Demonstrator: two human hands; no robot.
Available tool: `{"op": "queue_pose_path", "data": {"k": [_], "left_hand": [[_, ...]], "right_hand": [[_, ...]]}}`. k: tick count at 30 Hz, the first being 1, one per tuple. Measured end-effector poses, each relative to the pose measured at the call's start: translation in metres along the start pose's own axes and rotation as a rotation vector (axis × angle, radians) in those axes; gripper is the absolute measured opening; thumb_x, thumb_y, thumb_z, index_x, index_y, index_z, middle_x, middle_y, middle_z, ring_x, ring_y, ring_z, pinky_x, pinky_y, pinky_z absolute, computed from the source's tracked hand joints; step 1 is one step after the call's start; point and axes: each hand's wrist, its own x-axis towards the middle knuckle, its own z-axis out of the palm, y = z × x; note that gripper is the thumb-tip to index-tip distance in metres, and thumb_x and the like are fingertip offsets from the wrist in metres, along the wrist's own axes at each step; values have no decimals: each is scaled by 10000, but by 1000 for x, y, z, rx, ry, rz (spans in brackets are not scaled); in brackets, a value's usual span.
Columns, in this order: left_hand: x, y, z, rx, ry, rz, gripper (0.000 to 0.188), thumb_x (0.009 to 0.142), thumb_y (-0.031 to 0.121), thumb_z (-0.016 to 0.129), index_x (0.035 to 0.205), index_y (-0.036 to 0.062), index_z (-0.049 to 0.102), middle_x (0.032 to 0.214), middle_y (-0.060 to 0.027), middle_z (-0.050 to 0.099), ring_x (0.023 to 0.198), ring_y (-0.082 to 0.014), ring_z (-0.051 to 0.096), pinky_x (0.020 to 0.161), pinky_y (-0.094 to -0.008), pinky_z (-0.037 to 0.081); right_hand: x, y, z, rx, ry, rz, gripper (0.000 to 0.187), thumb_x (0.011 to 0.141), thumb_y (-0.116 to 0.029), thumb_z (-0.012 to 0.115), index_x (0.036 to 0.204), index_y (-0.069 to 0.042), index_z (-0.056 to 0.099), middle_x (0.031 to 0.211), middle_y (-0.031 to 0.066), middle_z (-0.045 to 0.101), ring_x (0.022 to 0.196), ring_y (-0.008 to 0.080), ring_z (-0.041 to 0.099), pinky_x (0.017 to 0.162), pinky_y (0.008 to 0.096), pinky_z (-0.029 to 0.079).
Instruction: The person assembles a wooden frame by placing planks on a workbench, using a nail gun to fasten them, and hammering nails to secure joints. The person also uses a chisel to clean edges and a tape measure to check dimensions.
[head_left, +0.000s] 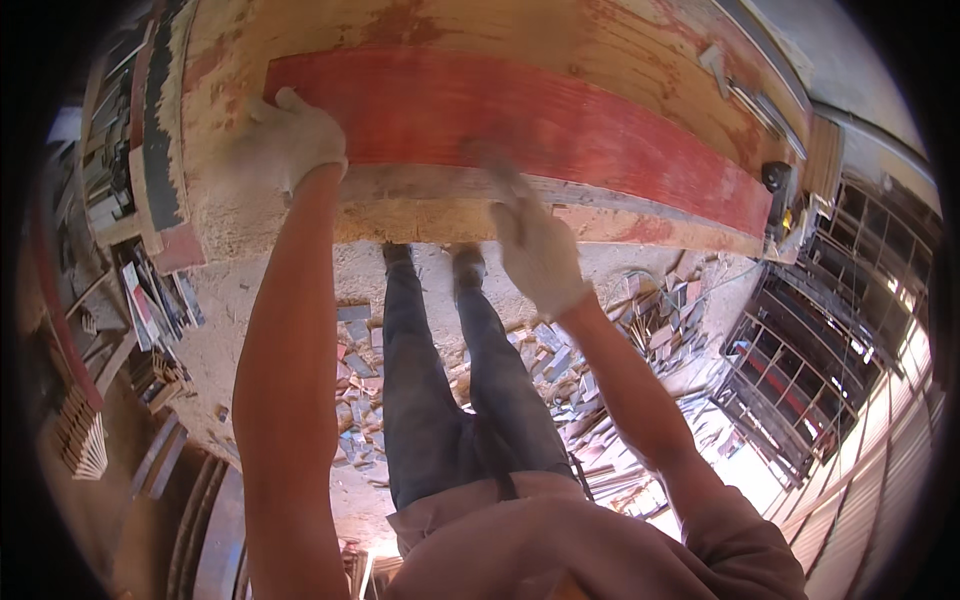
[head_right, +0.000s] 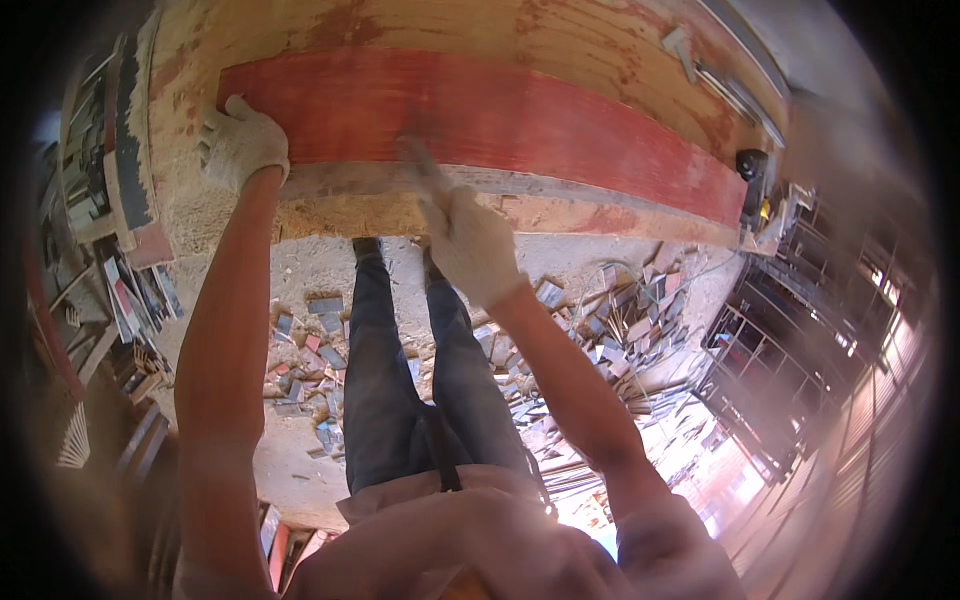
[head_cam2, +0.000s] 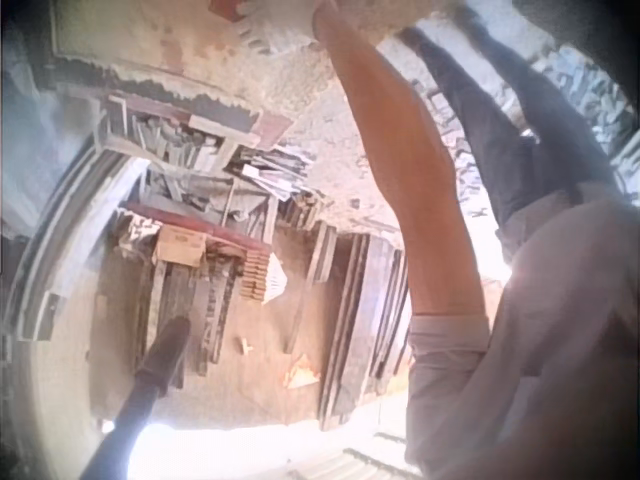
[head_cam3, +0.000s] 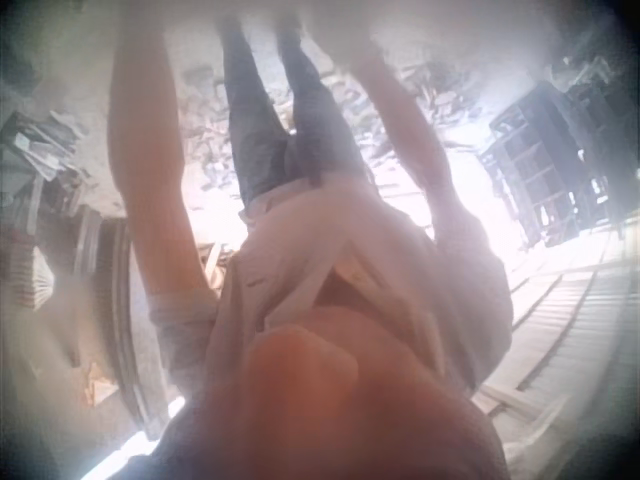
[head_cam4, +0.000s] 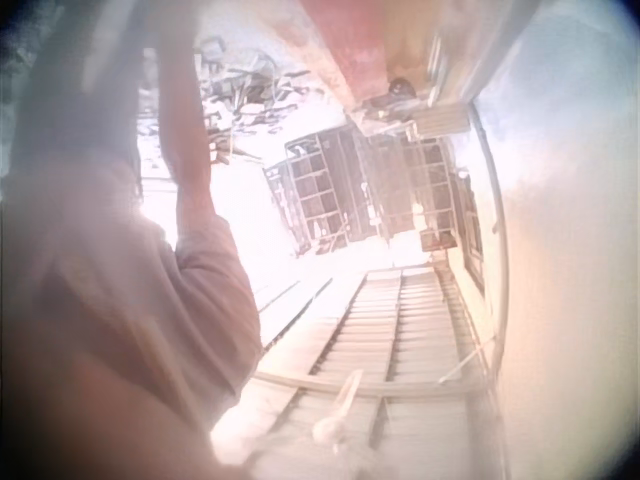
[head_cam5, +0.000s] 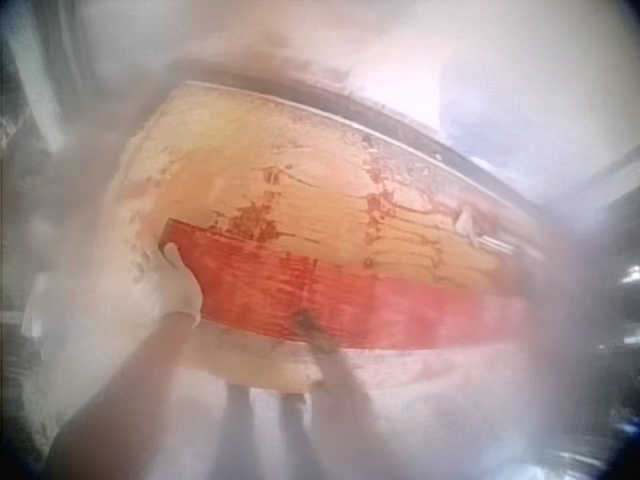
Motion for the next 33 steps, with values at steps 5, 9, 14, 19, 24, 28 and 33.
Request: {"op": "queue_pose_path", "data": {"k": [5,9,14,19,24,28,33], "left_hand": [[12,-12,23,-8,122,-40,482,1050,386,378,1343,25,505,1380,-233,524,1266,-391,531,1019,-515,445],[13,-9,9,-181,-1,-101,598,1067,481,321,1470,48,414,1436,-205,523,1330,-380,488,1086,-518,388],[15,-7,10,-143,-44,-91,595,1065,495,352,1453,48,413,1428,-212,513,1324,-376,478,1078,-517,385],[24,-21,42,-51,218,-1,601,1060,504,396,1424,26,428,1418,-222,512,1291,-383,487,1098,-526,346],[-3,13,43,27,397,532,760,1034,612,421,1483,-1,407,1497,-258,451,1379,-444,412,1138,-608,287],[-73,82,49,-47,366,733,811,1027,664,375,1523,23,391,1545,-279,396,1448,-467,342,1180,-636,246],[-74,98,66,-111,407,721,824,1019,691,356,1522,40,398,1561,-269,376,1453,-473,335,1175,-653,248]], "right_hand": [[-8,-14,-6,112,1,130,313,1001,-240,596,1174,15,652,980,237,709,776,394,701,669,463,552],[-13,16,25,-66,-243,269,295,974,-206,635,1245,-89,651,949,238,674,787,422,698,628,526,536],[-31,20,35,-101,-144,124,261,973,-267,638,1119,-51,612,849,226,679,745,433,693,613,530,532],[-28,10,34,-70,-224,447,315,984,-318,625,986,-11,560,738,256,670,722,450,690,626,547,525],[-57,18,20,97,-33,597,335,1008,-327,589,1019,6,556,802,267,682,778,486,682,684,566,528],[-76,16,-19,284,134,735,363,1037,-298,569,1173,39,571,938,275,682,798,445,695,694,486,542],[-63,26,-67,308,513,301,323,1026,-169,587,1281,28,593,892,256,671,739,337,696,668,401,548]]}}
